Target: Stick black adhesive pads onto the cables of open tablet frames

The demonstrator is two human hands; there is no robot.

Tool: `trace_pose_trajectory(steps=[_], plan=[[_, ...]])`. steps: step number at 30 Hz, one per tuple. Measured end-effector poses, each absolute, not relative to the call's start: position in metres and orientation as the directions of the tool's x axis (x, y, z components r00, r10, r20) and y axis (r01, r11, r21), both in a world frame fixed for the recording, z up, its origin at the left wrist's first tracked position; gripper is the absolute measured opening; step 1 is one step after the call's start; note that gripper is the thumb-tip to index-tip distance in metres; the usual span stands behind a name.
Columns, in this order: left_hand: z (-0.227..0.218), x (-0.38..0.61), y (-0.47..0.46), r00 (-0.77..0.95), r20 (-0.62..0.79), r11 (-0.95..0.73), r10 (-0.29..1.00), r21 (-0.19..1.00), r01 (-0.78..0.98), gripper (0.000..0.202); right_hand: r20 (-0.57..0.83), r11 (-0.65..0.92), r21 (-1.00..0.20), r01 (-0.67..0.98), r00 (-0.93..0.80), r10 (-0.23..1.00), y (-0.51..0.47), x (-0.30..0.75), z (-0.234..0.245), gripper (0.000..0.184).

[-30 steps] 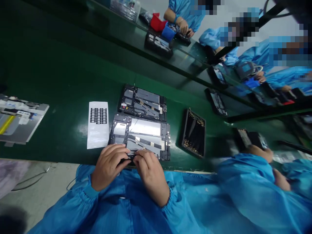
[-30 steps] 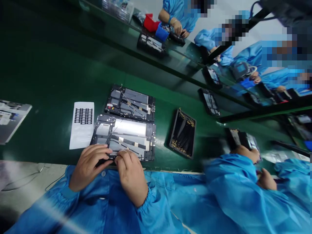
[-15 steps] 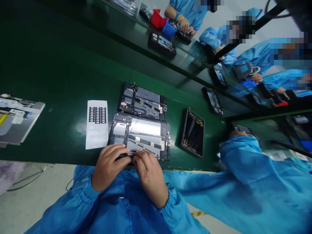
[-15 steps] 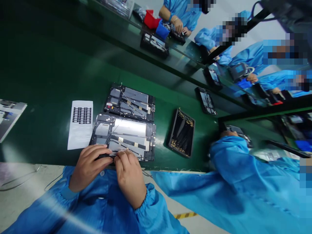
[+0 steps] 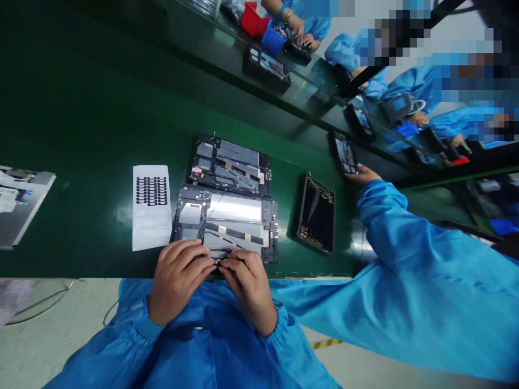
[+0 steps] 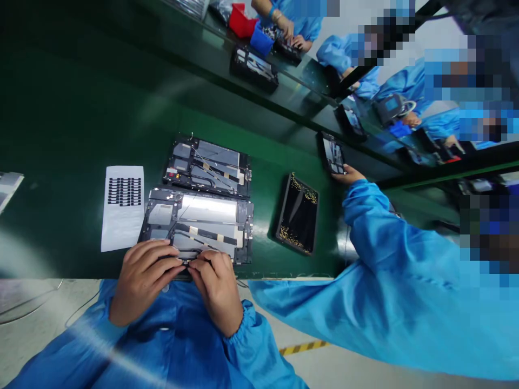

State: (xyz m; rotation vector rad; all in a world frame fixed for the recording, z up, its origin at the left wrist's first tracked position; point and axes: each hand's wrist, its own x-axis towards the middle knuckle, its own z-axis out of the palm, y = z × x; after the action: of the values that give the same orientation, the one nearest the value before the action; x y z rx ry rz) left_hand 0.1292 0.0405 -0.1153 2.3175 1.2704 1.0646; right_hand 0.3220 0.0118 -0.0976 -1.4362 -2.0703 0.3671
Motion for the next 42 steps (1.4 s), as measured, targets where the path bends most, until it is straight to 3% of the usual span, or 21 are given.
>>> trace_pose_trajectory(steps=[10,21,28,32,36,39,42], plan=[[-0.115,0.130,0.041,0.321,0.480,-0.567,0.816,0.564,0.600,0.006,0.291,0.391,-0.493,0.777,-0.276,0.916,0.012,0.319,-0.097,0.009],[-0.119,0.129,0.040,0.316,0.502,-0.579,0.805,0.549,0.602,0.011,0.316,0.405,-0.449,0.796,-0.283,0.906,0.008,0.315,-0.101,0.020],[-0.120,0.128,0.040,0.319,0.499,-0.580,0.806,0.556,0.596,0.008,0.451,0.471,-0.445,0.761,-0.264,0.853,0.000,0.319,-0.115,0.033],[-0.121,0.131,0.041,0.311,0.497,-0.574,0.810,0.564,0.594,0.008,0.468,0.531,-0.338,0.777,-0.351,0.811,-0.003,0.323,-0.122,0.044],[-0.111,0.127,0.034,0.325,0.483,-0.574,0.813,0.574,0.584,0.008,0.501,0.571,-0.238,0.786,-0.404,0.765,-0.003,0.325,-0.114,0.041],[-0.101,0.102,0.035,0.362,0.446,-0.573,0.819,0.585,0.574,0.016,0.454,0.591,-0.260,0.764,-0.443,0.773,0.005,0.325,-0.095,0.036],[-0.101,0.058,0.057,0.290,0.408,-0.488,0.866,0.557,0.672,0.028,0.381,0.600,-0.356,0.716,-0.475,0.793,0.035,0.310,-0.071,0.032]])
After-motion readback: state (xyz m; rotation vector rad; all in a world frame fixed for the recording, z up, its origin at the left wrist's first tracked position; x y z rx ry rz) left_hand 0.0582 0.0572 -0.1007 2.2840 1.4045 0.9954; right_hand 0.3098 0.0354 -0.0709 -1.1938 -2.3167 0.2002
